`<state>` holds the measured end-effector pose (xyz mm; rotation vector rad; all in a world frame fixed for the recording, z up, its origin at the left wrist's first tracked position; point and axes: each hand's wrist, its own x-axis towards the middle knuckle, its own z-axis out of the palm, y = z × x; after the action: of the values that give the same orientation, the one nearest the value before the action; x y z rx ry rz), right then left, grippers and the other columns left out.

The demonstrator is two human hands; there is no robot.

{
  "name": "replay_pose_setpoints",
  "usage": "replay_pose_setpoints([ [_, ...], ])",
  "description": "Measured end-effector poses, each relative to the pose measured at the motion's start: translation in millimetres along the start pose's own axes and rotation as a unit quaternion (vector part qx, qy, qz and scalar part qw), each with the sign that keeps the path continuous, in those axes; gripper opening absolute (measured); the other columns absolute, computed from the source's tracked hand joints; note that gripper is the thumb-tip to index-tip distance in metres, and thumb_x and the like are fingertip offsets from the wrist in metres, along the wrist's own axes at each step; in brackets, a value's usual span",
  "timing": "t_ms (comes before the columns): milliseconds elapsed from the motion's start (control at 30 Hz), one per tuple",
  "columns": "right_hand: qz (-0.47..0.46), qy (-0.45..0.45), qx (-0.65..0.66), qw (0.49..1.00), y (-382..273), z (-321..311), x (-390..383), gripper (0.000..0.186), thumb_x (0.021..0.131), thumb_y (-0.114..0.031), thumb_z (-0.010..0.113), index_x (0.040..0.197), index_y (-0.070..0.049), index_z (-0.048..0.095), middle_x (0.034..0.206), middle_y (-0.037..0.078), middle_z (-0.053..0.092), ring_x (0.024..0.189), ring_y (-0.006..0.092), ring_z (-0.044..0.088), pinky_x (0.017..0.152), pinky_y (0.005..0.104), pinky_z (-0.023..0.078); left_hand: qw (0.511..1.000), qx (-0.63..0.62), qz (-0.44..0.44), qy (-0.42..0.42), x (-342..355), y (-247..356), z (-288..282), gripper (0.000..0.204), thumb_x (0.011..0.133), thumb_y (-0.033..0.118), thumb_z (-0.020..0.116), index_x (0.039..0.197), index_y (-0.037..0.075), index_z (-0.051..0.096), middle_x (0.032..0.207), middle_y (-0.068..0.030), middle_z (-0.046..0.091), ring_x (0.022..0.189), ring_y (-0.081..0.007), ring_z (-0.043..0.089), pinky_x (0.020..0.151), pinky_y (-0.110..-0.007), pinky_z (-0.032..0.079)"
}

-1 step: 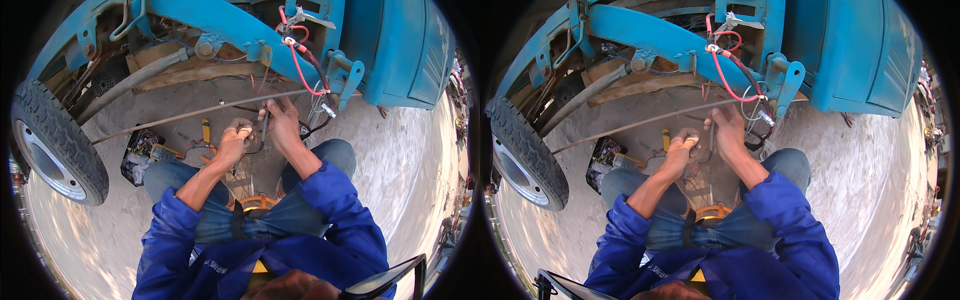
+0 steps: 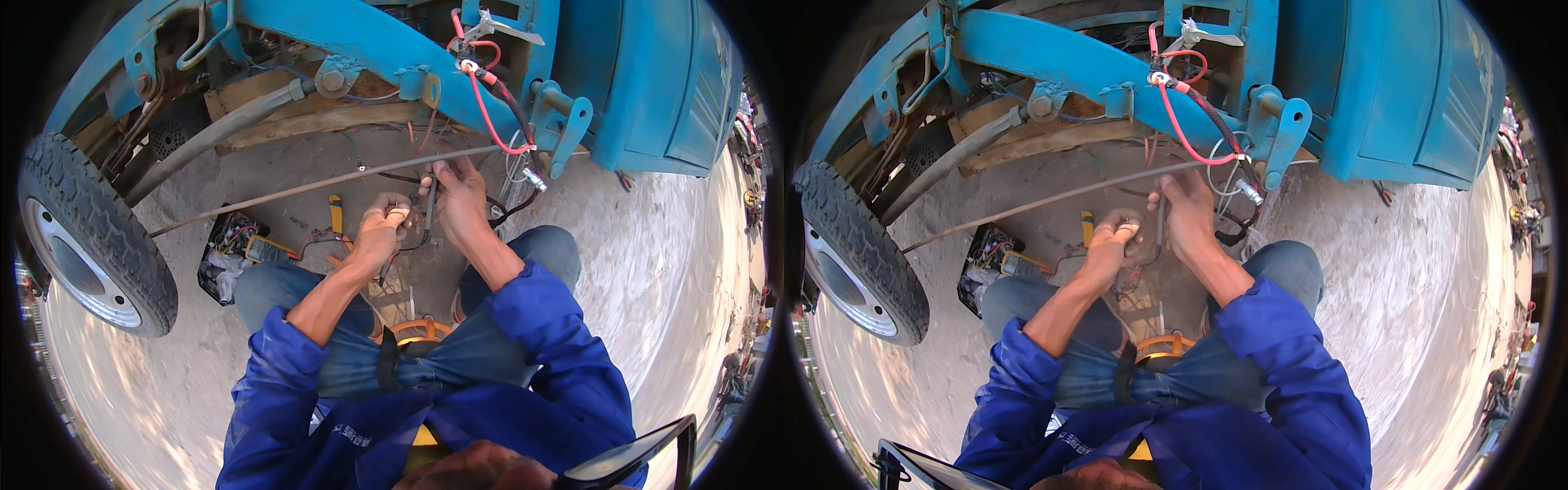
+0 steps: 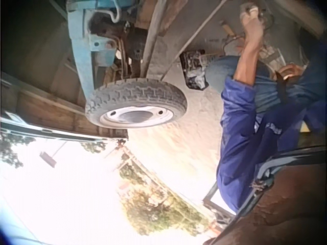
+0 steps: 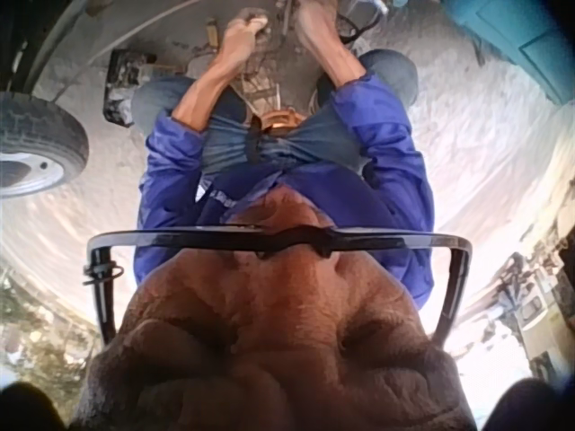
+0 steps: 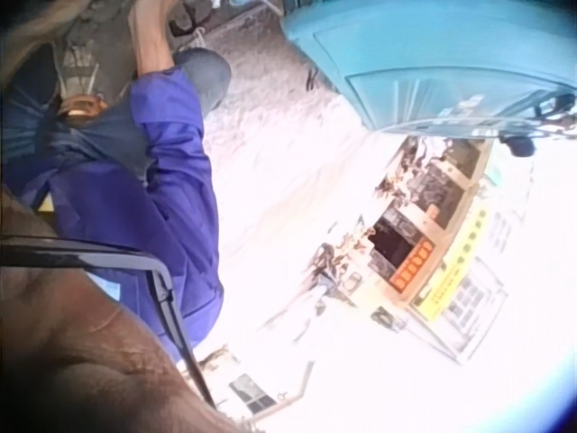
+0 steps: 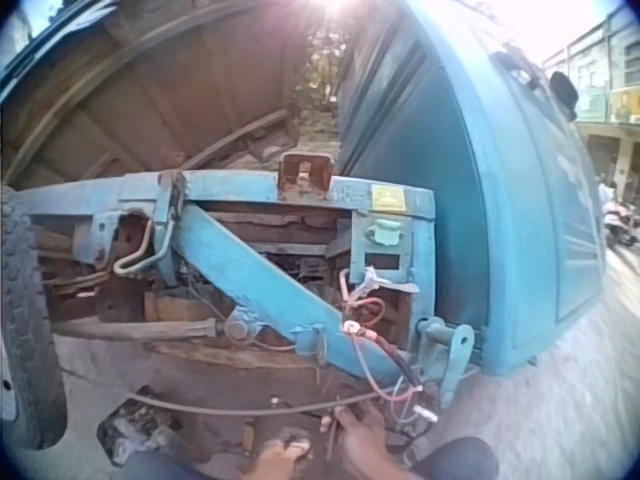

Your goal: The person strips insulation from wires and connects them to terminals on a blue three-wheeled vehicle. They use pliers and a screwdriver to prepare and secure the connections.

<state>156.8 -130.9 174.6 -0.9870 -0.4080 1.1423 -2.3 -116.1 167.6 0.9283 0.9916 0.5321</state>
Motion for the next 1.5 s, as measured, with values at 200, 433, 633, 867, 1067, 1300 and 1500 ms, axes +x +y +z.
replay_pose_setpoints([
  [200,0.013,0.002,0.066,0.998,3,-1,10,0.017,0.105,-0.004,0.054,0.121,0.000,0.059,0.099,0.007,0.062,0.082,0.0177,0.062,0.072,0.0336,0.053,1.000,0.015,0.010,0.009,1,1,-4,0.016,0.105,0.013,0.050,0.119,0.007,0.053,0.090,-0.0019,0.053,0.066,-0.0066,0.041,0.052,-0.021,0.032],
  [433,0.023,-0.003,0.090,0.996,6,-8,15,0.010,0.104,-0.006,0.058,0.112,-0.001,0.063,0.097,0.006,0.064,0.082,0.0169,0.063,0.072,0.0321,0.054,0.999,0.015,0.007,0.036,5,-1,-8,0.017,0.106,0.015,0.047,0.120,0.007,0.052,0.091,-0.0032,0.055,0.069,-0.0078,0.044,0.054,-0.022,0.035],
  [633,0.028,-0.009,0.068,0.997,-1,-12,11,0.009,0.105,-0.008,0.059,0.110,-0.002,0.064,0.096,0.005,0.064,0.081,0.0146,0.064,0.071,0.0296,0.056,0.973,-0.129,0.011,0.192,45,-38,-35,0.020,0.104,0.015,0.047,0.121,0.006,0.051,0.092,-0.0078,0.061,0.069,-0.0131,0.051,0.056,-0.028,0.043],
  [867,0.024,-0.020,0.065,0.997,-5,-12,6,0.009,0.105,-0.008,0.060,0.109,0.000,0.062,0.094,0.006,0.063,0.080,0.0154,0.063,0.071,0.0307,0.055,0.962,-0.079,0.084,0.248,98,-67,-81,0.012,0.098,0.007,0.058,0.104,-0.002,0.062,0.087,-0.0072,0.062,0.070,-0.0155,0.058,0.058,-0.031,0.049],
  [1067,0.019,-0.020,0.064,0.998,-6,-14,6,0.009,0.104,-0.007,0.061,0.108,0.001,0.062,0.093,0.007,0.062,0.079,0.0170,0.063,0.070,0.0312,0.054,0.957,-0.043,0.091,0.271,118,-66,-102,0.011,0.094,0.004,0.063,0.104,-0.002,0.065,0.087,-0.0069,0.063,0.072,-0.0168,0.063,0.058,-0.031,0.050],
  [1300,0.018,-0.037,0.057,0.998,-8,-18,3,0.008,0.103,-0.007,0.062,0.106,0.000,0.062,0.093,0.006,0.063,0.080,0.0164,0.063,0.070,0.0312,0.054,0.964,-0.089,0.085,0.234,138,-67,-109,0.006,0.091,0.000,0.064,0.097,0.000,0.065,0.081,-0.0071,0.062,0.067,-0.0171,0.062,0.051,-0.031,0.047],
  [1500,0.022,-0.042,0.057,0.997,-7,-17,5,0.009,0.103,-0.008,0.062,0.108,0.000,0.061,0.094,0.006,0.063,0.080,0.0158,0.063,0.071,0.0303,0.054,0.977,-0.097,0.040,0.183,148,-63,-116,0.006,0.092,0.001,0.065,0.098,0.003,0.065,0.083,-0.0067,0.063,0.070,-0.0184,0.062,0.054,-0.035,0.049],
])
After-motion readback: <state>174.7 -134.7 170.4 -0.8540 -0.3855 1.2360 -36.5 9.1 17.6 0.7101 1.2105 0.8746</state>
